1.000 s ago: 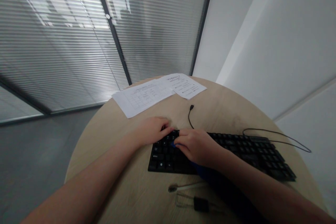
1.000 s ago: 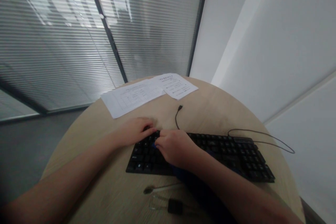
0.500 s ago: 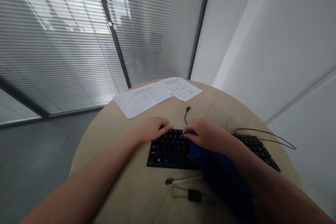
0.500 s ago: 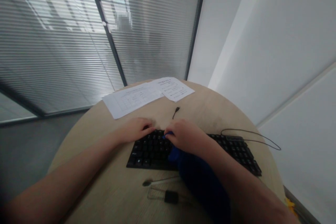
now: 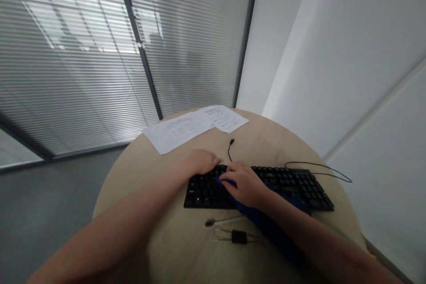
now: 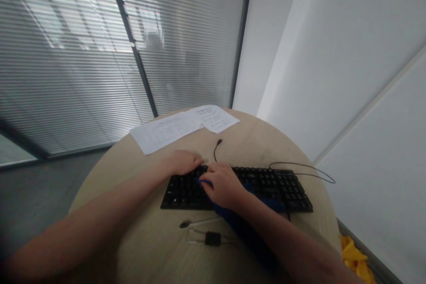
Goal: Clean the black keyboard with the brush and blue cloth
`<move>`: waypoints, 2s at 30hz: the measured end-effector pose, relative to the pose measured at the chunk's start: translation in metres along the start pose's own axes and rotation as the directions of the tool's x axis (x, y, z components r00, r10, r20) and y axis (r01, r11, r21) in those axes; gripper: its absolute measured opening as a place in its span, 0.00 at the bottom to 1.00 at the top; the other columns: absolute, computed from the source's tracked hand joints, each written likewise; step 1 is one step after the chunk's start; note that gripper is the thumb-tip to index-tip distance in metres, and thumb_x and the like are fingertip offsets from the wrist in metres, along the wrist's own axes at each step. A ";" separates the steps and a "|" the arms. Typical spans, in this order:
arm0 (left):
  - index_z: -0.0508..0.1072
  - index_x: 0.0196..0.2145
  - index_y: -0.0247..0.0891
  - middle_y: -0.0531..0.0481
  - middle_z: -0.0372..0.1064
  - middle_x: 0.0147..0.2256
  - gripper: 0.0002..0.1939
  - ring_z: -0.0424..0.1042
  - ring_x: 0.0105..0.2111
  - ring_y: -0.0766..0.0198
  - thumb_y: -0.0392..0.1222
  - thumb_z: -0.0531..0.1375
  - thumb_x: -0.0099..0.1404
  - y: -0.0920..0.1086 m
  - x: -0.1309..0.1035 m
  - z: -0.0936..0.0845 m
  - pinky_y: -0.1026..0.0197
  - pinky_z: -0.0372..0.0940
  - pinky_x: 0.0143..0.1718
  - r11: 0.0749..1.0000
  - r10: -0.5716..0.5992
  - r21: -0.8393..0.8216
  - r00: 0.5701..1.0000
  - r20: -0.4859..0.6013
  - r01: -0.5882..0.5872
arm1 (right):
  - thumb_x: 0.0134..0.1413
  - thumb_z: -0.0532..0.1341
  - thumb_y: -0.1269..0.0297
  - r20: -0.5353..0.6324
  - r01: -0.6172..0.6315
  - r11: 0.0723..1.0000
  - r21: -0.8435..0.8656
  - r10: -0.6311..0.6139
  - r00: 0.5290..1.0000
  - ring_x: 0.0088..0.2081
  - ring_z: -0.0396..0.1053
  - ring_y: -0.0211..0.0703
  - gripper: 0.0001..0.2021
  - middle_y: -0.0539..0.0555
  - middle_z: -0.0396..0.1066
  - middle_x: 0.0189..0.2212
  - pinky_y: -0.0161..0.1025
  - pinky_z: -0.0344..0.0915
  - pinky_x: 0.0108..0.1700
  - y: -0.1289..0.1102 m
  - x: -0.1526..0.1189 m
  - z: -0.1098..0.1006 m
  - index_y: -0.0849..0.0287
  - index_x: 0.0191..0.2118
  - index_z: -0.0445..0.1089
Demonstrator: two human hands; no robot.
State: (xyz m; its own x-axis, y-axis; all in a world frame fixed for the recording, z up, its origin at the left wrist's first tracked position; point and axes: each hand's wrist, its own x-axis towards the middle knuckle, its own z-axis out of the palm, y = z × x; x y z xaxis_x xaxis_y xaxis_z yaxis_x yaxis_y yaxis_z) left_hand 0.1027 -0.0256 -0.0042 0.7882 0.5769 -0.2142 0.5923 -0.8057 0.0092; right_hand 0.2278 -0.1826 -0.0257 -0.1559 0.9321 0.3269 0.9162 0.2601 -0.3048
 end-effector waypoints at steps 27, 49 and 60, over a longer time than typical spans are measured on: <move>0.77 0.35 0.41 0.44 0.77 0.36 0.25 0.74 0.36 0.55 0.54 0.44 0.72 -0.007 -0.006 0.018 0.56 0.61 0.36 0.986 0.007 -0.164 0.982 -0.188 -0.039 | 0.54 0.60 0.69 0.037 -0.097 0.989 0.111 0.094 0.995 0.66 0.51 0.53 0.14 0.55 0.61 0.63 0.55 0.48 0.66 0.004 -0.002 0.002 0.51 0.44 0.78; 0.77 0.36 0.42 0.44 0.77 0.36 0.26 0.74 0.37 0.54 0.56 0.43 0.72 -0.012 -0.003 0.020 0.56 0.62 0.36 0.984 0.025 -0.168 0.984 -0.178 -0.056 | 0.52 0.59 0.72 0.035 -0.091 0.990 0.109 0.088 0.996 0.66 0.51 0.54 0.15 0.56 0.60 0.64 0.58 0.48 0.66 0.004 -0.002 0.002 0.52 0.44 0.77; 0.77 0.34 0.41 0.45 0.77 0.34 0.26 0.74 0.35 0.56 0.56 0.43 0.72 -0.010 -0.004 0.018 0.57 0.62 0.35 0.987 0.008 -0.158 0.985 -0.174 -0.036 | 0.52 0.59 0.71 0.056 -0.069 0.995 0.073 0.065 0.996 0.67 0.50 0.54 0.17 0.56 0.58 0.65 0.59 0.46 0.66 0.004 -0.002 0.001 0.52 0.46 0.76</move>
State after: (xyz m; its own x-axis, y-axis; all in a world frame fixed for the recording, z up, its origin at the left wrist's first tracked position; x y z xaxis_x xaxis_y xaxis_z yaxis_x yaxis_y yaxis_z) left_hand 0.0908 -0.0223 -0.0215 0.8102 0.5847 -0.0409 0.5822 -0.7948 0.1711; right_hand 0.2312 -0.1833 -0.0281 -0.1162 0.9597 0.2560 0.8954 0.2128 -0.3912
